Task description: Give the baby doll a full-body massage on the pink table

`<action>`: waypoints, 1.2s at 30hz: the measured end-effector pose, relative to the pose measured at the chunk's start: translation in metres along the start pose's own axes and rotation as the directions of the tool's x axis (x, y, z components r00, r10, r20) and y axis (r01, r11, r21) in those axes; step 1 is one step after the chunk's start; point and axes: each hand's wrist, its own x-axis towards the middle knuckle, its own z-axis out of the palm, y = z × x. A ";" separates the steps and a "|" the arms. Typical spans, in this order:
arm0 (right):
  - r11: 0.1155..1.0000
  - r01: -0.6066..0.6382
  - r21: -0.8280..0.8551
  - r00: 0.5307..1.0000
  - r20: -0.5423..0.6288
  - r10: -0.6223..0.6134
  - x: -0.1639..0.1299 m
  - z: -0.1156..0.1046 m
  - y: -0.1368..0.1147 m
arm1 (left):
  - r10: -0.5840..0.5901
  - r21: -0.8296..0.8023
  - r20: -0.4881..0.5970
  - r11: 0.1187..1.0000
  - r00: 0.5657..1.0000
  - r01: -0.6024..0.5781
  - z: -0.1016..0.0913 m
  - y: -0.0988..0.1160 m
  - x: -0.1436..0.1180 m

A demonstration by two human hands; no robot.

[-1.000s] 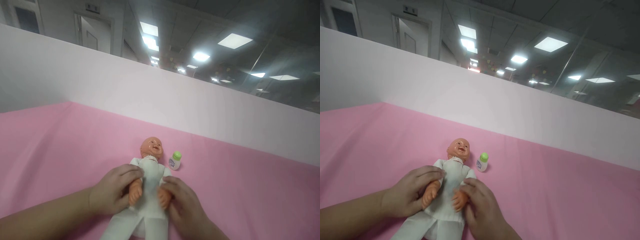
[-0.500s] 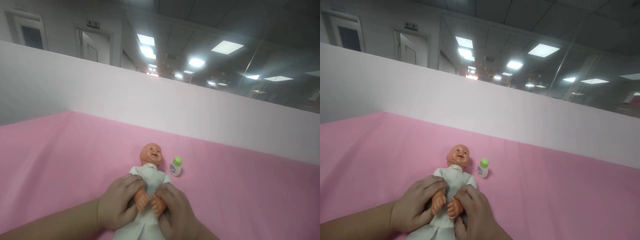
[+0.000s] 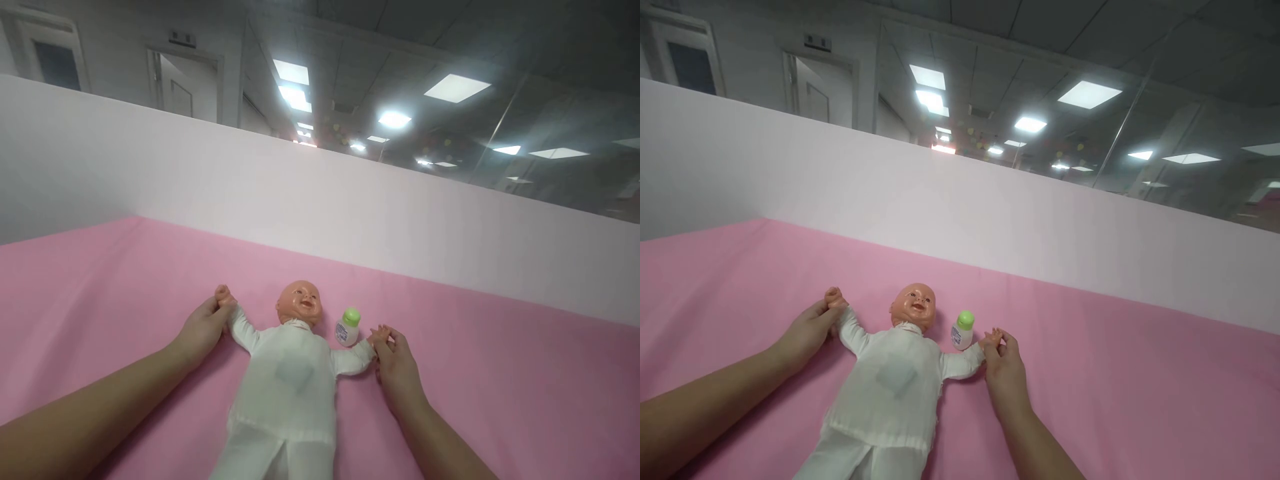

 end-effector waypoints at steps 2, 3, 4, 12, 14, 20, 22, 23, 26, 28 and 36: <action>0.983 -0.116 -0.142 0.992 -0.057 0.109 0.009 -0.003 0.003 | -0.040 0.018 0.019 0.999 0.999 0.040 -0.001 -0.001 0.003; 0.965 -0.157 -0.213 0.987 -0.077 0.143 0.011 -0.004 0.003 | -0.050 0.028 0.026 0.998 0.998 0.049 -0.002 0.000 0.004; 0.950 -0.167 -0.266 0.986 -0.070 0.153 0.013 -0.005 0.002 | -0.055 0.039 0.032 0.998 0.998 0.054 -0.002 0.000 0.004; 0.939 -0.121 -0.323 0.992 -0.013 0.123 0.010 -0.004 -0.002 | -0.036 0.074 0.057 0.997 0.998 0.032 0.000 0.004 0.004; 0.945 -0.117 -0.307 0.993 -0.011 0.120 0.010 -0.004 -0.001 | -0.040 0.090 0.042 0.995 0.998 0.036 0.000 0.003 0.004; 0.955 -0.095 -0.279 0.995 -0.030 0.090 0.006 -0.005 -0.002 | 0.029 0.037 0.059 0.999 0.998 -0.031 -0.002 0.004 0.001; 0.971 -0.103 -0.215 0.995 -0.031 0.099 0.002 -0.006 -0.007 | 0.082 0.085 0.025 0.993 0.996 -0.084 -0.002 0.007 -0.004; 0.980 -0.109 -0.166 0.994 -0.029 0.106 0.000 -0.006 -0.011 | 0.112 0.129 0.006 0.985 0.994 -0.112 -0.002 0.009 -0.007; 0.995 -0.071 -0.066 0.995 -0.078 0.066 -0.011 -0.003 -0.025 | 0.265 0.255 -0.014 0.933 0.964 -0.253 0.000 0.018 -0.022; 0.998 0.021 -0.056 0.992 -0.119 -0.028 -0.021 0.000 -0.034 | 0.431 0.320 0.015 0.853 0.902 -0.413 0.003 0.024 -0.036; 0.723 0.668 -0.173 0.737 0.285 -0.613 -0.073 0.023 -0.057 | 0.815 0.135 0.499 0.264 0.296 -0.955 0.018 0.036 -0.079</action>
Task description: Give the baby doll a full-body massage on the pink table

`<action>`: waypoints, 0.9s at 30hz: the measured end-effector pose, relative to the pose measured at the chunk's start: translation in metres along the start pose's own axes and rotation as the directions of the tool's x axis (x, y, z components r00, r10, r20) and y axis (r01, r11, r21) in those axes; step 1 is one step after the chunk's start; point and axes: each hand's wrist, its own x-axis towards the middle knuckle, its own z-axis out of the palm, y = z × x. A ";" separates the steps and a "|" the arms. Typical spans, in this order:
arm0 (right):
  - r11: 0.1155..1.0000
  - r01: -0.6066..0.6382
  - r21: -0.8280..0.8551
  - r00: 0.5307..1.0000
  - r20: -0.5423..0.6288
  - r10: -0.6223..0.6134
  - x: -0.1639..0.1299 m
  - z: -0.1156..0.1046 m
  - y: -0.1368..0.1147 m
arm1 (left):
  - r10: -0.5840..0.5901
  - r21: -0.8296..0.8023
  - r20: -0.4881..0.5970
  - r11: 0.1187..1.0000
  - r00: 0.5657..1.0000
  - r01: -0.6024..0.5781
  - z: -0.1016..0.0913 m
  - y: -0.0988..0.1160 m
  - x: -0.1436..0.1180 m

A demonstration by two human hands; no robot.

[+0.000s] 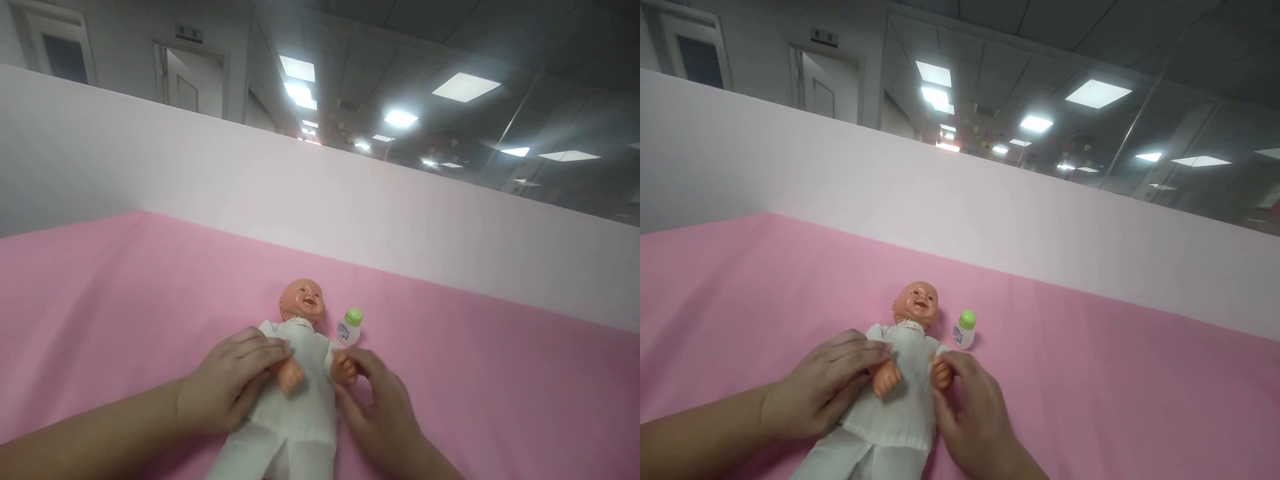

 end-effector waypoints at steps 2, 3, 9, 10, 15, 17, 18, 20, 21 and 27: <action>0.988 0.152 0.011 0.968 0.198 -0.151 0.002 0.001 -0.012 | 0.027 -0.025 0.053 0.999 0.998 -0.026 -0.001 0.002 0.003; 0.982 0.189 0.028 0.947 0.260 -0.190 0.004 0.001 -0.016 | 0.021 -0.032 0.068 0.999 0.997 -0.019 -0.002 0.002 0.005; 0.960 0.278 0.018 0.902 0.339 -0.268 0.006 0.000 -0.014 | -0.045 -0.018 0.103 0.999 0.994 0.047 0.000 0.000 0.006; 0.958 0.287 0.002 0.900 0.342 -0.270 0.004 0.002 -0.011 | -0.065 -0.011 0.099 0.998 0.993 0.066 0.001 -0.001 0.006; 0.990 0.128 -0.066 0.971 0.210 -0.112 0.000 0.004 0.005 | -0.238 -0.038 0.077 0.970 0.968 0.241 0.002 -0.011 0.004; 0.997 -0.082 0.008 0.993 0.091 0.081 0.003 0.000 0.016 | -0.414 -0.053 0.073 0.907 0.907 0.418 -0.001 -0.022 0.001; 0.976 -0.203 0.080 0.979 0.036 0.201 0.006 -0.003 0.023 | -0.515 -0.067 0.058 0.853 0.855 0.518 -0.003 -0.029 -0.001; 0.873 -0.411 0.263 0.894 -0.071 0.442 0.012 -0.010 0.041 | -0.696 -0.128 0.009 0.712 0.718 0.691 -0.006 -0.047 -0.006; 0.810 -0.472 0.348 0.837 -0.111 0.536 0.015 -0.014 0.051 | -0.763 -0.184 -0.010 0.637 0.646 0.749 -0.007 -0.057 -0.009; 0.520 -0.725 0.452 0.584 0.004 0.812 0.021 -0.026 0.091 | -0.937 -0.300 0.004 0.331 0.348 0.895 -0.009 -0.101 -0.022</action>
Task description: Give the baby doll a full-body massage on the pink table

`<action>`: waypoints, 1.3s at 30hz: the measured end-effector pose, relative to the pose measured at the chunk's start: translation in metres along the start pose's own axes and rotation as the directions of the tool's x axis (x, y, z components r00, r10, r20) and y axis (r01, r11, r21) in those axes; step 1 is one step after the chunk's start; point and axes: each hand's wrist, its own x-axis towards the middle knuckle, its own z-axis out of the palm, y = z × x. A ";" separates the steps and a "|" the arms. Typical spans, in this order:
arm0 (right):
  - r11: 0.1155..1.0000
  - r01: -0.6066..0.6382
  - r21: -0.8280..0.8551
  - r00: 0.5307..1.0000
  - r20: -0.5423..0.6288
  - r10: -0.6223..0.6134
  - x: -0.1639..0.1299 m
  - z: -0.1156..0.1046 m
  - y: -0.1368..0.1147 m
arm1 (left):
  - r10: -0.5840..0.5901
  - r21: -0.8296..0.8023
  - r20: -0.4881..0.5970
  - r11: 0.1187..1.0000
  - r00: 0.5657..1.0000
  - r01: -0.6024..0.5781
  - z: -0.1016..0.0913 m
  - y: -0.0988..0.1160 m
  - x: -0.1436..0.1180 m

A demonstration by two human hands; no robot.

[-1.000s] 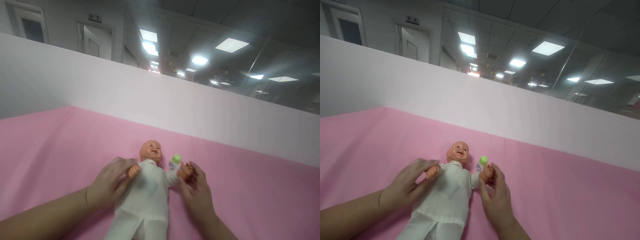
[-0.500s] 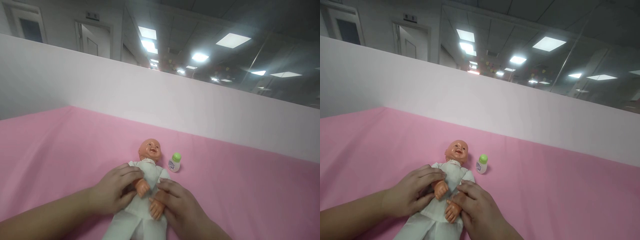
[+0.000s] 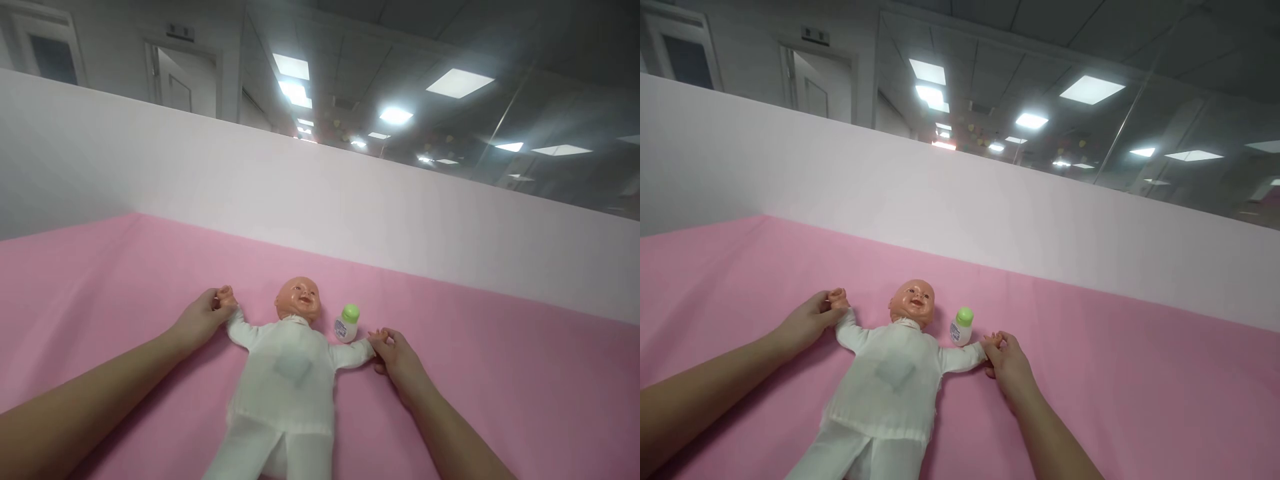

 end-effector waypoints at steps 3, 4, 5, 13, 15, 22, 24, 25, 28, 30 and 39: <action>0.999 -0.031 -0.041 1.000 0.003 0.031 0.002 -0.001 0.002 | 0.025 -0.037 0.045 0.999 0.999 -0.023 -0.001 -0.004 0.003; 0.998 -0.031 -0.050 1.000 0.002 0.031 0.002 -0.001 0.002 | 0.037 -0.042 0.054 0.999 0.998 -0.034 0.000 -0.004 0.003; 0.998 -0.036 -0.056 0.999 -0.002 0.036 0.002 0.000 0.001 | 0.045 -0.046 0.059 0.998 0.997 -0.043 0.000 -0.005 0.002; 0.993 0.115 0.001 0.993 -0.042 -0.115 -0.016 0.008 -0.010 | 0.127 -0.124 -0.001 0.984 0.992 -0.126 0.003 0.015 -0.012; 0.963 0.269 -0.003 0.962 -0.058 -0.269 -0.026 0.012 -0.014 | 0.202 -0.099 0.014 0.975 0.979 -0.200 0.006 0.027 -0.024; 0.655 0.687 -0.316 0.727 0.290 -0.622 -0.062 0.034 -0.015 | 0.702 0.172 0.234 0.651 0.673 -0.739 0.020 0.046 -0.070; 0.507 0.795 -0.333 0.606 0.416 -0.678 -0.068 0.039 -0.013 | 0.791 0.174 0.313 0.497 0.526 -0.850 0.023 0.046 -0.077; 0.459 0.833 -0.307 0.553 0.459 -0.696 -0.070 0.042 -0.012 | 0.814 0.165 0.336 0.445 0.474 -0.880 0.024 0.046 -0.078; 0.444 0.867 -0.226 0.491 0.534 -0.688 -0.070 0.046 -0.008 | 0.827 0.136 0.372 0.401 0.422 -0.906 0.024 0.049 -0.080; 0.478 0.857 -0.195 0.499 0.548 -0.672 -0.069 0.047 -0.006 | 0.819 0.117 0.392 0.408 0.419 -0.906 0.023 0.050 -0.079; 0.556 0.779 -0.290 0.623 0.461 -0.632 -0.068 0.041 -0.011 | 0.771 0.142 0.234 0.575 0.592 -0.806 0.022 0.046 -0.071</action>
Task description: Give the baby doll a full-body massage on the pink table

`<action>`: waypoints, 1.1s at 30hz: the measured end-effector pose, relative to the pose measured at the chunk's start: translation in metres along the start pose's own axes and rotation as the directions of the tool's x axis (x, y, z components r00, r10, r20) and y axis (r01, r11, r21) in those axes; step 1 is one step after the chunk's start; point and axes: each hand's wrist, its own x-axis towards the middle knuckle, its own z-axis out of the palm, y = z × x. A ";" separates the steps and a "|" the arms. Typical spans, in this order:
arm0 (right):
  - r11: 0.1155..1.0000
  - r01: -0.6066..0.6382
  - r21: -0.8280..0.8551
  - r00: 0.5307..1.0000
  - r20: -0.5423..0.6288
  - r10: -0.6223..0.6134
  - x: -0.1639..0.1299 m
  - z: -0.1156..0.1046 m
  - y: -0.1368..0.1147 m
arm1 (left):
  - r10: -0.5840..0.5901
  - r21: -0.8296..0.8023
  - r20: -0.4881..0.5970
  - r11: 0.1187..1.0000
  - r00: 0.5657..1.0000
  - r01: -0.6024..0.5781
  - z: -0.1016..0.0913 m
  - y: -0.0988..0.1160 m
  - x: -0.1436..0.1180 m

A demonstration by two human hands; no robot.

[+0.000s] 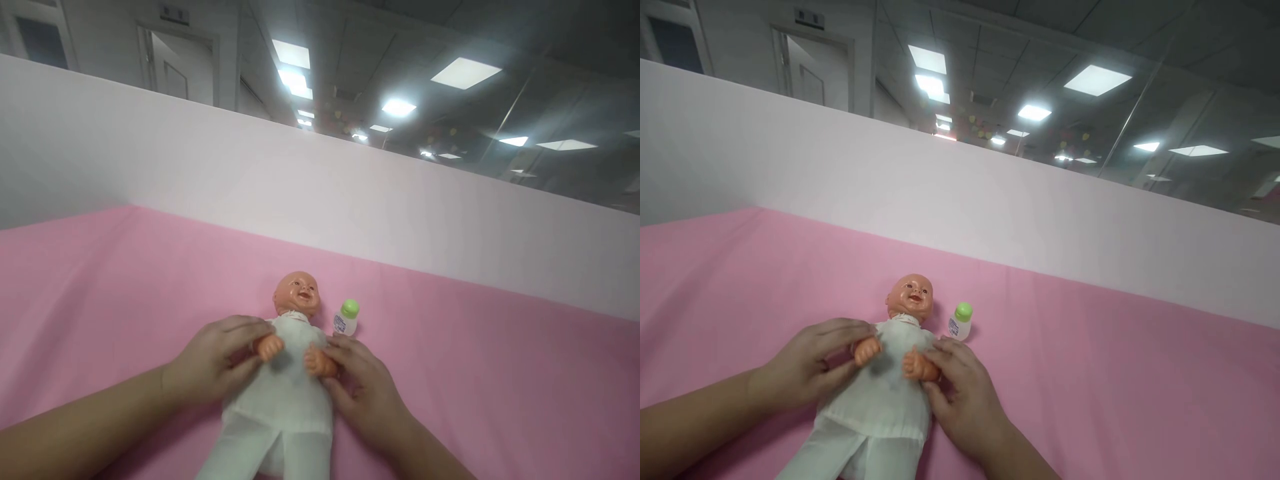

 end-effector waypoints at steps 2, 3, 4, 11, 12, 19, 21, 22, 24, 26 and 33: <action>0.986 -0.155 0.062 0.984 -0.077 0.159 0.004 -0.008 0.002 | -0.240 -0.072 -0.041 0.969 0.970 0.237 -0.004 -0.008 0.002; 0.963 -0.234 0.136 0.962 -0.110 0.249 0.006 -0.012 0.005 | -0.366 -0.131 -0.057 0.925 0.929 0.356 -0.006 -0.014 0.003; 0.927 -0.300 0.227 0.931 -0.142 0.336 0.008 -0.016 0.009 | -0.482 -0.205 -0.065 0.864 0.874 0.461 -0.007 -0.022 0.004; 0.491 -0.541 0.683 0.628 -0.060 0.776 0.017 -0.033 0.063 | -0.867 -0.675 0.148 0.262 0.475 0.690 -0.015 -0.079 0.009; 0.459 -0.576 0.677 0.595 -0.037 0.803 0.017 -0.034 0.070 | -0.872 -0.674 0.173 0.233 0.457 0.701 -0.016 -0.080 0.010; 0.470 -0.622 0.626 0.568 -0.052 0.821 0.014 -0.035 0.082 | -0.848 -0.673 0.147 0.292 0.510 0.680 -0.018 -0.067 0.012; 0.496 -0.606 0.622 0.590 -0.068 0.805 0.012 -0.036 0.080 | -0.849 -0.684 0.141 0.288 0.509 0.670 -0.017 -0.067 0.011; 0.501 -0.599 0.625 0.600 -0.064 0.797 0.011 -0.036 0.079 | -0.849 -0.690 0.143 0.283 0.509 0.666 -0.017 -0.068 0.011; 0.493 -0.581 0.648 0.624 -0.034 0.780 0.010 -0.036 0.075 | -0.846 -0.707 0.133 0.284 0.516 0.648 -0.017 -0.068 0.012; 0.479 -0.542 0.690 0.656 -0.009 0.755 0.012 -0.036 0.069 | -0.842 -0.721 0.091 0.312 0.532 0.619 -0.018 -0.064 0.013; 0.694 -0.345 0.632 0.782 -0.215 0.585 0.012 -0.032 0.021 | -0.579 -0.543 -0.139 0.723 0.803 0.427 -0.012 -0.014 0.007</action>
